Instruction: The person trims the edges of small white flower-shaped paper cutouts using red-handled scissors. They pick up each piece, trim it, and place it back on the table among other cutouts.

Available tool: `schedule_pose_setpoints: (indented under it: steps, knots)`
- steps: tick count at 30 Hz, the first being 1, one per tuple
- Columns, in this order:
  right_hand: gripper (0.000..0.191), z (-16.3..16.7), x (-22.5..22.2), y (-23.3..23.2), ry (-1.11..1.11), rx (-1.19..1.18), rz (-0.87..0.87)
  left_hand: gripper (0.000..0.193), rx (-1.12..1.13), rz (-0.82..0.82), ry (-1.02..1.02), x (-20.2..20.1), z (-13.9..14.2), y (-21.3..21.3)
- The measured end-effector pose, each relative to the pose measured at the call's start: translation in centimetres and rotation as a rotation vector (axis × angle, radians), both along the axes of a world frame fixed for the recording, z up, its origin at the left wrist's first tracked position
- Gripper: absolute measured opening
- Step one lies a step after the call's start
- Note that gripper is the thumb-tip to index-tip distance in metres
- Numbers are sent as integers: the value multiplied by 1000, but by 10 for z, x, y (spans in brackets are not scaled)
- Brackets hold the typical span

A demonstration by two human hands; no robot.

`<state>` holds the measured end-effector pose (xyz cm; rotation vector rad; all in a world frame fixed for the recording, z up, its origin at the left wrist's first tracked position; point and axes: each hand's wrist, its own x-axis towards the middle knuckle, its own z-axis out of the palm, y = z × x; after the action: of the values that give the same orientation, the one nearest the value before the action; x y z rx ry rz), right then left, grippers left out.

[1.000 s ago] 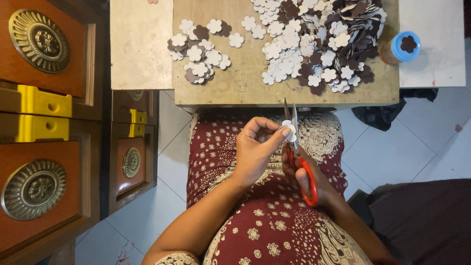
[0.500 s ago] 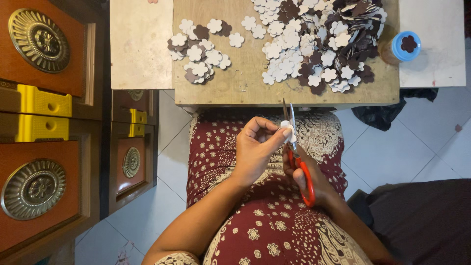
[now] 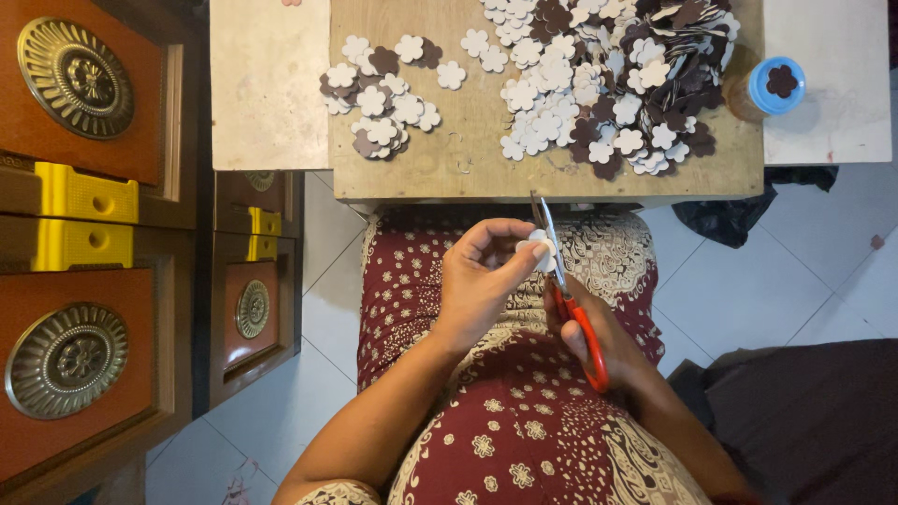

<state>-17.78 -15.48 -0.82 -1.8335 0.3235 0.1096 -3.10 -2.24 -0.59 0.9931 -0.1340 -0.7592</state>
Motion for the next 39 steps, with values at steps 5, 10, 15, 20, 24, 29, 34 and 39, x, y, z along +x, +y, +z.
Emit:
schedule_pose_setpoints:
  steps: [5,10,15,20,24,29,34,39]
  knots:
    - [93,-9,-3,-6,5,-36,27,23,13,-15,-15,4,0,3]
    - [92,-22,-10,-12,15,-48,70,24,34,-30,-5,8,0,6]
    - [90,-35,-14,-17,7,-81,103,22,75,-56,-58,13,-1,10]
    - [89,-35,-16,-22,1,-85,141,21,122,-62,-76,16,-2,12]
    - [80,-28,-13,-20,84,31,65,23,91,-25,-49,17,-4,9]
    - [64,-22,-3,-12,66,342,-172,21,43,37,-29,15,-8,5]
    - [40,-14,17,-1,24,279,-365,19,31,11,-19,7,-14,-2]
    - [32,0,28,0,-62,272,-408,21,183,-33,-13,5,-11,-1]
